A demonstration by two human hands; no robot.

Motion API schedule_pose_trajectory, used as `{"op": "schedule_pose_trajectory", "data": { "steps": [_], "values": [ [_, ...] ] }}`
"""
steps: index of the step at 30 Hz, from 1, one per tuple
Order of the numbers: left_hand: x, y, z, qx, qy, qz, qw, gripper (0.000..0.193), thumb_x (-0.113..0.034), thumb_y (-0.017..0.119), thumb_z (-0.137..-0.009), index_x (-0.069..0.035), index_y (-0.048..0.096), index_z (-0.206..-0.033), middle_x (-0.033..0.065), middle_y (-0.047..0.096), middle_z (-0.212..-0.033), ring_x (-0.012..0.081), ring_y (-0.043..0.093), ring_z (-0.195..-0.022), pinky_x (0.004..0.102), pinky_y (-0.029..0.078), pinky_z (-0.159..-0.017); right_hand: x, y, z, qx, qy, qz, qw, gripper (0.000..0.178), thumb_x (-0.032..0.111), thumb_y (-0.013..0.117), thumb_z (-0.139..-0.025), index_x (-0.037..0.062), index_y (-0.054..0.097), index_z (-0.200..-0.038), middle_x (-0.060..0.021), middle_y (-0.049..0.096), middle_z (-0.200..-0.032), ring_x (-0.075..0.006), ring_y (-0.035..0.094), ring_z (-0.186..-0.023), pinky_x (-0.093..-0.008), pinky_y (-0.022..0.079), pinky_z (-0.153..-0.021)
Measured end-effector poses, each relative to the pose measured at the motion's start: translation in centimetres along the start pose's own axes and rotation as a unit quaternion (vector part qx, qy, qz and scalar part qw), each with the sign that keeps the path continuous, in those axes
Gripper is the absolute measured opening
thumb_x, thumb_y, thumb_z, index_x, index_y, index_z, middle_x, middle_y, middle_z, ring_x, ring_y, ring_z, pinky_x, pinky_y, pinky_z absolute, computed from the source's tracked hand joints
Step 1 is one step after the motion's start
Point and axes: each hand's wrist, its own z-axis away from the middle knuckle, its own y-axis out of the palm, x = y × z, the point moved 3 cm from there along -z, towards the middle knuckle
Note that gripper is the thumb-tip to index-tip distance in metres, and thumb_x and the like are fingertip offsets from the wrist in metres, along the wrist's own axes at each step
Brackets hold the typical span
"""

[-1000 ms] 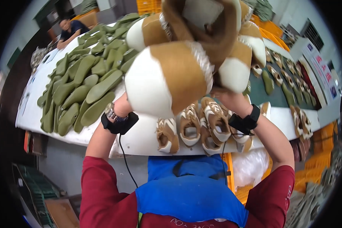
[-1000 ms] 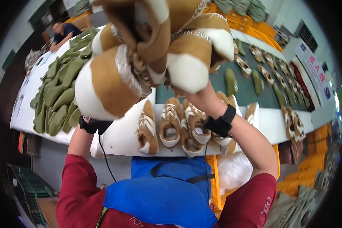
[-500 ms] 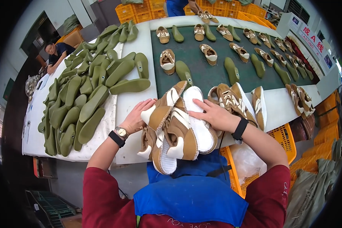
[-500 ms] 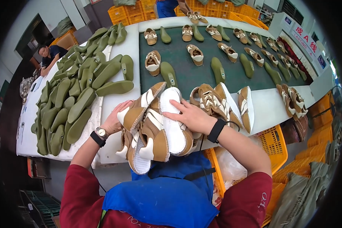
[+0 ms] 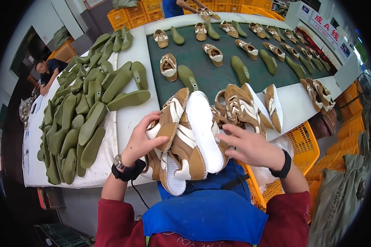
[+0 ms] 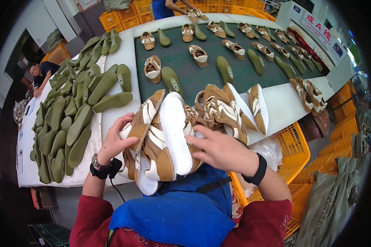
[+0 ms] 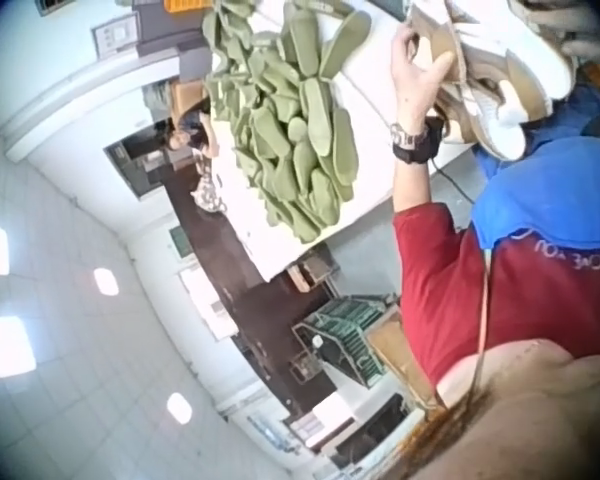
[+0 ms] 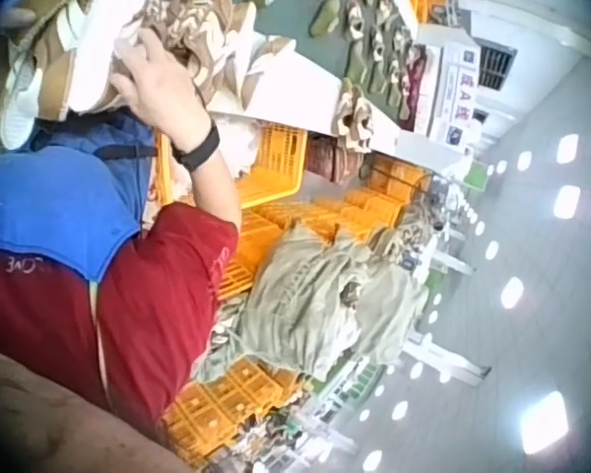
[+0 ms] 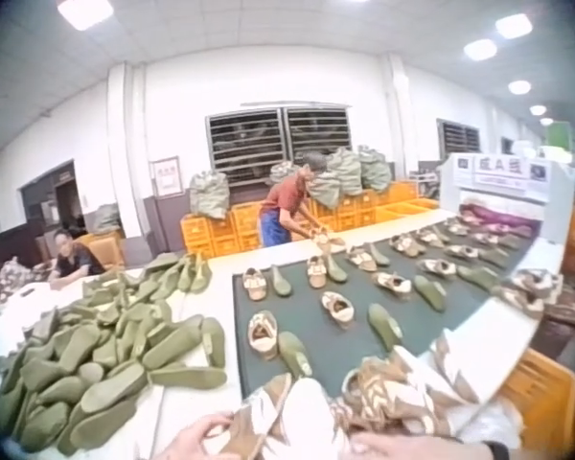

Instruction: The recorder is assembling shoe uppers onto lasts and organizing completed shoes in a factory environment.

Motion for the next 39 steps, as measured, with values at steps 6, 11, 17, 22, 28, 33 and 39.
{"op": "schedule_pose_trajectory", "data": {
  "steps": [6,11,17,22,28,33,39],
  "values": [
    [-0.4,-1.6,0.9,-0.112,-0.052,0.115,0.986,0.019,-0.007,0.068,-0.074,-0.002,0.053,-0.085,0.011,0.058,-0.112,0.0185,0.053,-0.105,0.0305,0.039,-0.093,0.5,1.1,1.1,-0.033,0.019,-0.025,0.999,0.049,0.024,0.064,-0.081,0.014,0.048,-0.126,-0.0136,0.047,-0.12,-0.0323,0.061,-0.081,-0.037,0.051,-0.066],
    [-3.0,-6.0,5.2,-0.229,0.009,0.199,0.953,0.023,-0.014,0.067,-0.074,-0.003,0.049,-0.083,0.0134,0.052,-0.116,0.0202,0.049,-0.104,0.0314,0.036,-0.094,-0.3,-1.9,1.1,-0.181,0.028,-0.167,0.969,0.041,0.02,0.062,-0.084,0.0062,0.051,-0.121,-0.0123,0.053,-0.116,-0.0228,0.063,-0.079,-0.0336,0.051,-0.066],
    [0.7,-5.4,10.6,-0.205,-0.06,0.064,0.975,0.026,-0.005,0.07,-0.069,-0.002,0.047,-0.08,0.015,0.049,-0.124,0.0228,0.048,-0.109,0.0328,0.034,-0.096,-1.3,-12.1,5.0,-0.443,-0.181,-0.591,0.649,0.03,0.011,0.046,-0.092,0.0,0.047,-0.12,-0.0092,0.049,-0.104,-0.0119,0.048,-0.068,-0.0263,0.041,-0.062],
    [6.7,-2.6,13.3,-0.036,-0.227,-0.002,0.973,0.023,-0.004,0.07,-0.07,-0.003,0.051,-0.082,0.014,0.052,-0.121,0.0212,0.052,-0.105,0.0309,0.038,-0.092,-2.1,-18.0,11.4,-0.415,-0.274,-0.676,0.544,0.024,0.01,0.043,-0.093,-0.0066,0.045,-0.11,-0.0066,0.042,-0.092,-0.0116,0.045,-0.066,-0.026,0.039,-0.063],
    [6.6,-0.8,12.3,0.032,-0.199,0.033,0.979,0.017,-0.004,0.067,-0.076,-0.001,0.054,-0.085,0.0109,0.057,-0.115,0.0165,0.055,-0.096,0.0275,0.044,-0.082,-8.1,-18.3,16.1,-0.606,0.081,-0.389,0.689,0.034,0.015,0.047,-0.094,-0.0037,0.045,-0.122,-0.0063,0.055,-0.097,-0.0101,0.051,-0.072,-0.0233,0.043,-0.068],
    [8.1,-4.8,12.5,-0.218,-0.189,-0.215,0.933,0.042,-0.01,0.063,-0.079,0.0,0.049,-0.117,0.0137,0.052,-0.119,0.0236,0.048,-0.113,0.0332,0.036,-0.097,-12.9,-9.2,13.5,-0.2,0.39,0.142,0.888,0.04,0.021,0.066,-0.082,0.0131,0.056,-0.12,-0.0086,0.062,-0.098,-0.0195,0.059,-0.079,-0.0306,0.048,-0.071],
    [15.2,-1.4,14.7,-0.022,-0.253,0.002,0.967,0.089,-0.02,0.065,-0.078,-0.002,0.009,-0.144,0.0227,0.024,-0.144,0.0297,0.028,-0.132,0.036,0.023,-0.108,-13.0,4.7,7.1,-0.08,0.275,-0.037,0.957,0.086,0.043,0.072,-0.071,0.0123,0.031,-0.14,-0.0288,0.029,-0.139,-0.0399,0.031,-0.129,-0.0396,0.028,-0.106]
  ]
}}
